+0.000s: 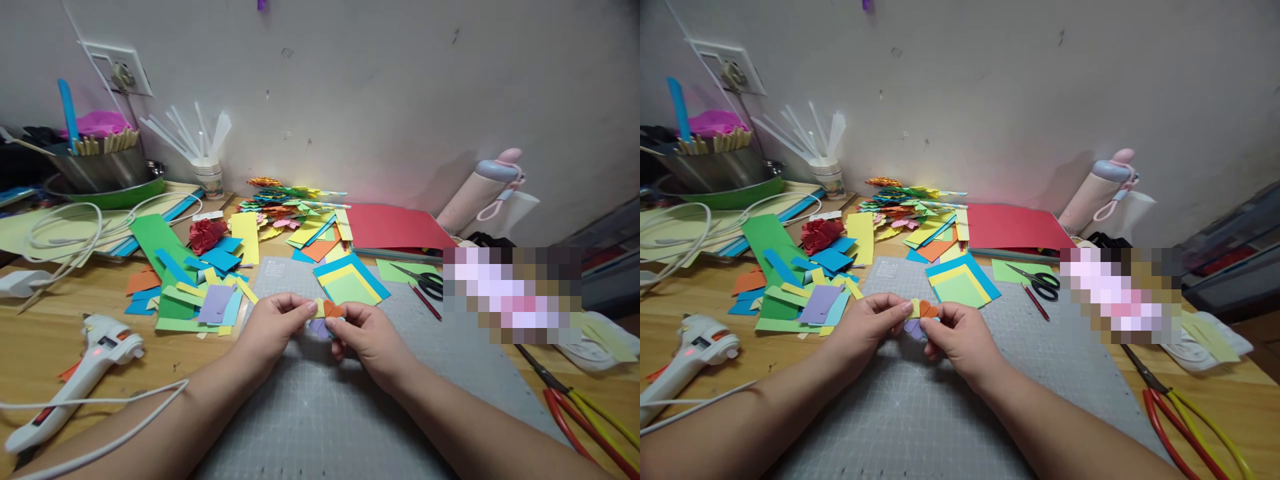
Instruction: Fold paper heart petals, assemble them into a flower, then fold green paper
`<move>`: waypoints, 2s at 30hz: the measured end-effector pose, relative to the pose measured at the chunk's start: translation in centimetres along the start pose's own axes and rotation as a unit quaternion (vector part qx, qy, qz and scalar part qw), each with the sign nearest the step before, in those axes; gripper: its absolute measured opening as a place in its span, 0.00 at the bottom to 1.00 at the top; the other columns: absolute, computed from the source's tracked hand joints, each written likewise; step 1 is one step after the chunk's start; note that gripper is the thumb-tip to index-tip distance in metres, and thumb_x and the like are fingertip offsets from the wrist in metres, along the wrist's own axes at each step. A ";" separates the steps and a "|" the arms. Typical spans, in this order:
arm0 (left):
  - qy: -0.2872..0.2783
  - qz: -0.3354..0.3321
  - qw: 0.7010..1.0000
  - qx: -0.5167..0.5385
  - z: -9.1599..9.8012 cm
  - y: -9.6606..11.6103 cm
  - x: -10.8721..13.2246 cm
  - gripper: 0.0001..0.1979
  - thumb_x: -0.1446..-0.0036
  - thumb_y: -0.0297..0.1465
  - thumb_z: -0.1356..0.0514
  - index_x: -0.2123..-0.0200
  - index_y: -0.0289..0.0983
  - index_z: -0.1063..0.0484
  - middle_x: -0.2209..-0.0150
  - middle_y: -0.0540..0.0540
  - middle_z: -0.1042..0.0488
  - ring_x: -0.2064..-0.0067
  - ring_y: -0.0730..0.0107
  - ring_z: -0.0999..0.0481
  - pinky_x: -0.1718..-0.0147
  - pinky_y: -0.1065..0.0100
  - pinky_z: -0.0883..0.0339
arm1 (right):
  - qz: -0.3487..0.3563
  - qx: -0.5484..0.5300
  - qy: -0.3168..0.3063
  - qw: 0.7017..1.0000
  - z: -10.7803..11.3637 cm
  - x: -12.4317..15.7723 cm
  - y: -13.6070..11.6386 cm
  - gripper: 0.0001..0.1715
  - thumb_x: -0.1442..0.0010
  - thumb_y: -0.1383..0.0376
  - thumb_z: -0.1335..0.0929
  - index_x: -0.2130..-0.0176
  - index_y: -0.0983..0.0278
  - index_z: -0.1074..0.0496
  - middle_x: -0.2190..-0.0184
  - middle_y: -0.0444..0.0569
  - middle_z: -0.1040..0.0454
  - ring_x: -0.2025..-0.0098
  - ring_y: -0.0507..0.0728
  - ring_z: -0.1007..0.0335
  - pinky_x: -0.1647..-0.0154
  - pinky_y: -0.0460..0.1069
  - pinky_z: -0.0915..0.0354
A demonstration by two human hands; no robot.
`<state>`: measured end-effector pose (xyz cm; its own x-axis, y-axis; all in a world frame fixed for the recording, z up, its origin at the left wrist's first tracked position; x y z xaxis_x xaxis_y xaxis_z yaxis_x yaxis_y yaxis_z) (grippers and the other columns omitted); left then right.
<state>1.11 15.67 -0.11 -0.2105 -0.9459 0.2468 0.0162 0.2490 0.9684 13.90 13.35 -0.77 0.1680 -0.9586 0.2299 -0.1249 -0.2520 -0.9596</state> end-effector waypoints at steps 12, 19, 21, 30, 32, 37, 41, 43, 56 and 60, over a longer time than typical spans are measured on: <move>0.001 -0.002 1.000 -0.029 -0.1 0.5 0.3 0.16 0.55 0.41 0.36 0.79 0.34 0.32 0.83 0.54 0.38 0.77 0.77 0.42 0.75 0.73 0.49 | 0.004 0.015 0.003 1.000 0.1 0.0 -0.2 0.12 0.50 0.61 0.28 0.74 0.67 0.31 0.81 0.40 0.32 0.82 0.46 0.38 0.79 0.43 0.41; 0.010 0.002 0.999 -0.032 -0.1 0.6 0.2 0.16 0.56 0.41 0.36 0.80 0.34 0.32 0.82 0.54 0.38 0.78 0.77 0.42 0.76 0.73 0.49 | -0.001 0.018 -0.006 1.000 0.0 0.0 0.0 0.12 0.50 0.60 0.28 0.74 0.67 0.31 0.79 0.40 0.32 0.82 0.46 0.38 0.79 0.44 0.41; 0.007 0.006 0.999 -0.031 -0.1 0.5 0.3 0.16 0.57 0.41 0.36 0.80 0.34 0.32 0.83 0.54 0.38 0.78 0.77 0.42 0.76 0.73 0.49 | -0.005 0.018 -0.009 1.000 0.0 -0.1 0.1 0.12 0.50 0.60 0.28 0.73 0.67 0.31 0.79 0.41 0.32 0.82 0.47 0.38 0.79 0.44 0.41; -0.006 0.013 1.000 -0.001 -0.4 0.5 0.5 0.16 0.56 0.41 0.35 0.80 0.34 0.31 0.84 0.54 0.38 0.79 0.78 0.43 0.77 0.72 0.50 | -0.004 0.015 -0.005 1.000 -0.1 0.0 0.0 0.13 0.52 0.59 0.28 0.74 0.66 0.31 0.80 0.41 0.32 0.82 0.47 0.38 0.79 0.45 0.41; -0.013 0.025 0.999 0.018 -0.6 0.2 0.5 0.16 0.56 0.41 0.35 0.79 0.34 0.31 0.83 0.54 0.37 0.80 0.78 0.43 0.78 0.72 0.51 | 0.000 0.017 -0.013 1.000 -0.2 0.0 0.0 0.13 0.51 0.59 0.28 0.74 0.66 0.30 0.79 0.41 0.31 0.81 0.47 0.38 0.79 0.45 0.41; -0.056 0.045 0.987 0.141 -1.5 -0.9 0.2 0.15 0.54 0.40 0.35 0.73 0.35 0.33 0.78 0.52 0.34 0.77 0.77 0.38 0.76 0.73 0.46 | 0.001 0.014 -0.004 1.000 -0.1 0.0 0.0 0.14 0.51 0.58 0.28 0.74 0.66 0.31 0.79 0.42 0.31 0.81 0.47 0.38 0.78 0.45 0.41; -0.061 0.044 0.986 0.152 -1.5 -0.9 0.1 0.15 0.52 0.40 0.35 0.68 0.35 0.30 0.76 0.52 0.33 0.76 0.77 0.37 0.76 0.74 0.45 | 0.001 0.009 -0.004 1.000 -0.1 0.0 -0.1 0.14 0.50 0.58 0.28 0.74 0.66 0.31 0.79 0.41 0.32 0.81 0.47 0.38 0.79 0.45 0.41; -0.065 0.044 0.990 0.117 -1.5 -0.8 0.2 0.15 0.54 0.39 0.34 0.72 0.33 0.30 0.77 0.52 0.33 0.77 0.79 0.38 0.77 0.74 0.47 | 0.001 0.014 -0.010 1.000 -0.2 0.0 -0.1 0.13 0.50 0.59 0.28 0.74 0.66 0.31 0.79 0.42 0.31 0.81 0.47 0.38 0.78 0.45 0.41; -0.059 0.009 0.998 -0.004 -1.4 0.2 0.4 0.15 0.54 0.41 0.36 0.78 0.34 0.30 0.83 0.55 0.37 0.80 0.78 0.42 0.78 0.73 0.50 | 0.004 0.005 -0.020 1.000 -0.3 0.2 0.2 0.13 0.50 0.59 0.28 0.72 0.67 0.29 0.78 0.43 0.30 0.81 0.47 0.37 0.79 0.45 0.40; -0.060 -0.013 0.998 -0.018 -1.4 0.3 0.2 0.15 0.54 0.41 0.36 0.78 0.35 0.31 0.82 0.54 0.36 0.79 0.77 0.40 0.77 0.73 0.48 | 0.000 0.014 -0.017 1.000 -0.3 0.2 0.3 0.14 0.50 0.58 0.28 0.73 0.67 0.30 0.80 0.41 0.31 0.81 0.48 0.37 0.79 0.45 0.40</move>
<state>2.44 15.26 0.29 -0.3269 -0.9195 0.2182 0.0448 0.2155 0.9755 13.59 13.02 -0.92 0.2019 -0.9535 0.2238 -0.0972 -0.2469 -0.9641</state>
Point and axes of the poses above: each hand's wrist, its own x-axis away from the middle knuckle, its own z-axis out of the back of the hand, y = z × x, the point moved 9 cm from there along -x, towards the middle knuckle
